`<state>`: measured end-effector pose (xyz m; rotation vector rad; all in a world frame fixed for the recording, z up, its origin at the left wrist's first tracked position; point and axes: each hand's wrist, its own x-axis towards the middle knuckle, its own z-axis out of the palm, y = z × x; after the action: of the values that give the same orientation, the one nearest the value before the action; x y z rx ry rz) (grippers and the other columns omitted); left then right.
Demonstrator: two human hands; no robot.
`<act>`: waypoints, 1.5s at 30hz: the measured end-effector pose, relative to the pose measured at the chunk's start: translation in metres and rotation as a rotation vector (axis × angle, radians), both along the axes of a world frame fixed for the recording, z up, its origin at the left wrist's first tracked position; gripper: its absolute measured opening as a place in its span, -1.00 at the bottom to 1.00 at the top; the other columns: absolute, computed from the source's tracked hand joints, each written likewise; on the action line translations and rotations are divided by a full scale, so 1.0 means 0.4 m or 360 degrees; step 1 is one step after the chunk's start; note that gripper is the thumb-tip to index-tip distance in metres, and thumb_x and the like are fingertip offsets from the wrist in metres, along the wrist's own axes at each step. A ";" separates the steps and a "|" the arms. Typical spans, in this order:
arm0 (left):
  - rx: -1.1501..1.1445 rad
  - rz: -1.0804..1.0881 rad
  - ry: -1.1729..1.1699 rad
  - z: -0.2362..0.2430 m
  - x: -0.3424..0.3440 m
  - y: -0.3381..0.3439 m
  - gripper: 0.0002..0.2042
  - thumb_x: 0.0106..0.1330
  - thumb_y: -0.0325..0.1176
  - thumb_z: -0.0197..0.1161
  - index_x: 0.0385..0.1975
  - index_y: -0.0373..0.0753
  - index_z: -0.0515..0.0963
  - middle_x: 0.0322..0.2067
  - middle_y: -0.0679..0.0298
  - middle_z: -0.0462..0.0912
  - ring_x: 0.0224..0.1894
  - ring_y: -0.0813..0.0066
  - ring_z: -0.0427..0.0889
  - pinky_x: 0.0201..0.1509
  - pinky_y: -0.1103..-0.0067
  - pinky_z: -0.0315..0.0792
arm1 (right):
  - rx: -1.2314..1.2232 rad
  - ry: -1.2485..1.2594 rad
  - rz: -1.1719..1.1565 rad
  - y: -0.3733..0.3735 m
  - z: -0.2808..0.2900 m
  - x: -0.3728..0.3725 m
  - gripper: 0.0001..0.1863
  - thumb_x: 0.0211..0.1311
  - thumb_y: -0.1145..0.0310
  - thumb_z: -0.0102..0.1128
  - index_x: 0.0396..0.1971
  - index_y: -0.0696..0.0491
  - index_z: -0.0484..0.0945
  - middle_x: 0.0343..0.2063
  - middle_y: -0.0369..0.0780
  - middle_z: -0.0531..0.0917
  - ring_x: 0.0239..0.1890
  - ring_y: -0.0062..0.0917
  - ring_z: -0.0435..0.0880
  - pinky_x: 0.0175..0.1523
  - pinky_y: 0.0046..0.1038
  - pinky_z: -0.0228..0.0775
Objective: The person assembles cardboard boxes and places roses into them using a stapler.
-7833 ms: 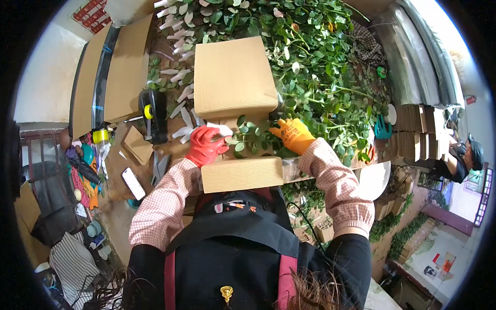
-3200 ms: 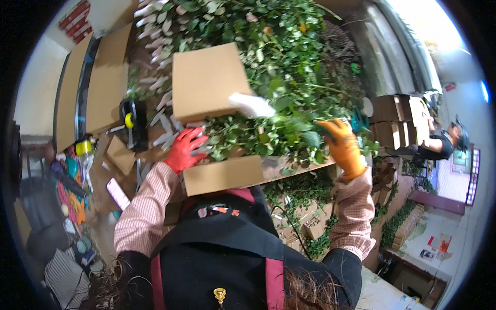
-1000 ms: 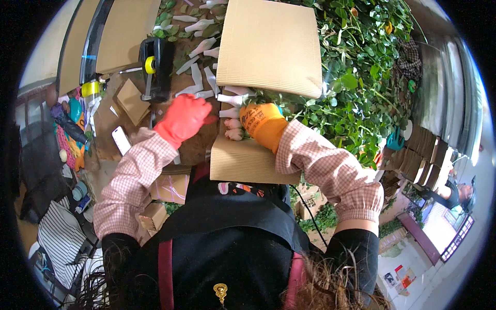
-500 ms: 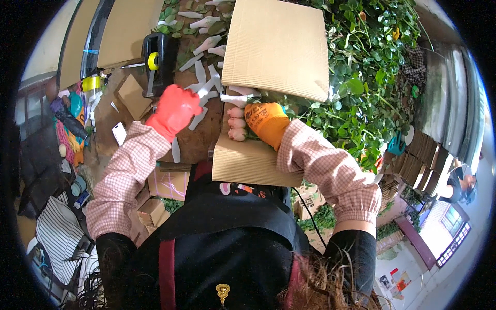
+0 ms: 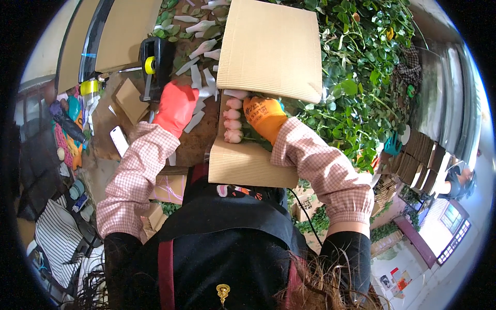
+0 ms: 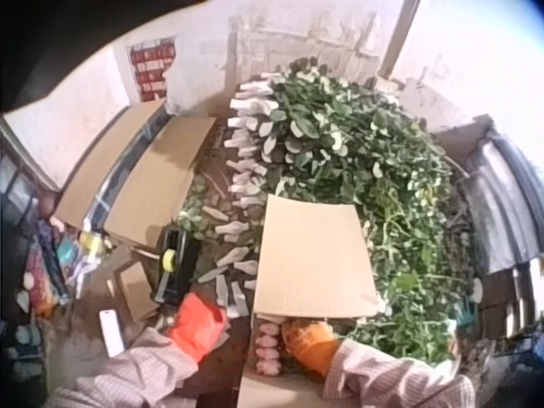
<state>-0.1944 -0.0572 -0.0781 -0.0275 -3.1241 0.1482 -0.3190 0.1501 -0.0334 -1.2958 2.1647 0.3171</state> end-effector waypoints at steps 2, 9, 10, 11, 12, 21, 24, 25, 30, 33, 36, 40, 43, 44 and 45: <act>0.0398 0.0103 0.0126 0.017 -0.007 0.005 -0.80 0.10 -0.20 0.33 -0.53 -0.19 0.59 -0.55 0.18 0.59 -0.43 0.05 0.61 -0.28 0.19 0.47 | -0.0043 -0.0035 0.0068 0.007 0.053 0.000 -0.74 0.30 0.35 0.04 -0.08 0.12 0.53 -0.19 -0.09 0.70 -0.16 -0.23 0.73 -0.12 -0.26 0.58; 0.1989 0.1103 -0.0398 -0.062 -0.086 0.095 -0.74 0.21 -0.28 0.41 -0.23 -0.32 0.66 -0.30 0.19 0.72 -0.30 0.37 0.65 -0.20 0.49 0.50 | -0.0240 0.0463 0.0093 0.011 -0.019 -0.009 -0.70 0.24 0.35 0.08 -0.09 0.17 0.53 -0.24 -0.04 0.69 -0.16 -0.20 0.68 -0.05 -0.21 0.52; 0.2437 0.1323 -0.0436 -0.073 -0.085 0.096 -0.77 0.24 -0.28 0.39 -0.24 -0.30 0.66 -0.35 0.27 0.71 -0.33 0.47 0.61 -0.23 0.52 0.48 | -0.0138 0.0430 0.0060 0.010 -0.025 -0.008 -0.70 0.23 0.35 0.08 -0.10 0.18 0.54 -0.18 -0.02 0.67 -0.09 -0.20 0.65 0.00 -0.20 0.49; 0.2439 0.1328 -0.0435 -0.072 -0.077 0.092 -0.77 0.24 -0.28 0.39 -0.24 -0.30 0.66 -0.35 0.27 0.71 -0.33 0.47 0.61 -0.23 0.52 0.48 | -0.0136 0.0427 0.0064 0.017 -0.030 -0.006 -0.70 0.23 0.35 0.08 -0.10 0.18 0.54 -0.18 -0.02 0.67 -0.09 -0.20 0.65 0.00 -0.20 0.49; 0.2666 0.1302 -0.0397 -0.068 -0.065 0.088 -0.79 0.25 -0.28 0.38 -0.26 -0.28 0.66 -0.37 0.33 0.69 -0.36 0.53 0.56 -0.26 0.56 0.45 | -0.0289 0.0499 0.0132 0.029 -0.037 -0.006 -0.70 0.23 0.35 0.08 -0.11 0.18 0.55 -0.16 -0.01 0.66 -0.08 -0.20 0.65 0.01 -0.21 0.49; 0.2534 0.1616 0.0728 -0.164 -0.012 0.085 -0.87 0.22 -0.36 0.36 -0.39 -0.29 0.60 -0.50 0.31 0.61 -0.43 0.61 0.50 -0.34 0.61 0.42 | -0.0377 0.0628 0.0222 0.019 -0.048 -0.010 -0.67 0.25 0.37 0.05 -0.04 0.21 0.53 -0.11 0.03 0.65 -0.07 -0.16 0.66 0.00 -0.21 0.51; 0.2226 0.1320 0.0926 -0.115 0.024 -0.059 -0.76 0.12 -0.33 0.47 -0.31 -0.28 0.60 -0.48 0.30 0.58 -0.46 0.52 0.50 -0.37 0.55 0.44 | -0.0355 0.0559 0.0160 0.043 -0.056 -0.015 -0.64 0.25 0.34 0.11 0.02 0.15 0.50 -0.09 -0.02 0.65 -0.09 -0.17 0.66 -0.03 -0.24 0.53; 0.1695 0.1076 0.0793 -0.072 0.047 -0.064 -0.71 0.08 -0.31 0.50 -0.27 -0.27 0.60 -0.46 0.26 0.57 -0.48 0.47 0.50 -0.36 0.51 0.45 | -0.0366 0.0551 0.0163 0.036 -0.035 -0.014 -0.64 0.25 0.34 0.11 0.02 0.15 0.50 -0.09 -0.02 0.65 -0.09 -0.17 0.66 -0.03 -0.24 0.53; 0.1123 -0.0504 0.0246 0.057 0.071 0.030 -0.56 0.08 -0.28 0.36 0.04 -0.05 0.56 0.06 0.25 0.57 0.07 0.23 0.57 0.13 0.34 0.46 | 0.0093 -0.0366 0.0254 0.041 0.116 0.019 -0.58 0.25 0.12 0.18 0.06 -0.04 0.48 0.00 -0.16 0.57 0.01 -0.25 0.63 0.03 -0.24 0.51; 0.1151 -0.0682 0.0166 0.031 0.048 0.095 -0.59 0.15 -0.26 0.25 0.06 0.12 0.59 0.23 0.32 0.48 0.28 0.28 0.41 0.33 0.29 0.31 | 0.0307 -0.0564 0.0281 0.052 0.091 0.028 -0.58 0.26 0.07 0.12 0.03 -0.02 0.51 0.01 -0.15 0.57 0.03 -0.25 0.62 0.07 -0.22 0.48; 0.1237 -0.0734 0.0325 -0.034 0.013 0.114 -0.69 0.12 -0.34 0.27 -0.09 0.05 0.68 0.14 0.32 0.56 0.19 0.26 0.51 0.25 0.32 0.42 | 0.0073 -0.0526 0.0252 0.083 0.032 0.043 -0.59 0.25 0.07 0.12 0.01 -0.02 0.52 0.01 -0.16 0.58 0.04 -0.26 0.60 0.06 -0.25 0.47; 0.1368 -0.0720 0.0414 -0.072 -0.007 0.115 -0.70 0.11 -0.39 0.29 -0.12 -0.01 0.67 0.10 0.33 0.59 0.15 0.27 0.53 0.22 0.33 0.44 | 0.0036 -0.0519 0.0371 0.077 0.014 0.042 -0.62 0.22 0.10 0.17 -0.03 -0.02 0.54 -0.05 -0.17 0.60 0.00 -0.27 0.62 0.02 -0.26 0.49; 0.1392 -0.0574 0.0390 -0.092 0.002 0.119 -0.69 0.09 -0.38 0.31 -0.11 0.00 0.67 0.11 0.32 0.58 0.16 0.27 0.53 0.22 0.32 0.43 | 0.0177 -0.0540 0.0439 0.048 0.015 0.049 -0.62 0.22 0.12 0.18 -0.02 -0.02 0.55 -0.07 -0.16 0.61 -0.02 -0.27 0.64 -0.01 -0.28 0.50; 0.1347 -0.0610 0.0360 -0.068 0.002 0.115 -0.67 0.10 -0.38 0.31 -0.09 0.00 0.66 0.12 0.32 0.58 0.17 0.28 0.52 0.23 0.32 0.41 | 0.0180 -0.0540 0.0439 0.050 0.007 0.048 -0.64 0.23 0.16 0.15 -0.02 -0.01 0.56 -0.06 -0.15 0.62 -0.02 -0.28 0.65 -0.02 -0.28 0.51; 0.1301 -0.0645 0.0333 -0.043 0.005 0.113 -0.66 0.10 -0.37 0.31 -0.07 0.01 0.65 0.13 0.32 0.57 0.18 0.28 0.51 0.24 0.31 0.39 | 0.0180 -0.0540 0.0433 0.040 0.016 0.047 -0.64 0.23 0.16 0.15 -0.02 -0.01 0.56 -0.06 -0.15 0.62 -0.02 -0.28 0.65 -0.02 -0.28 0.51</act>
<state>-0.1926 -0.0120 -0.0955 -0.5713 -2.6530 -1.0276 -0.3001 0.1662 -0.0269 -1.4630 1.6700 0.2975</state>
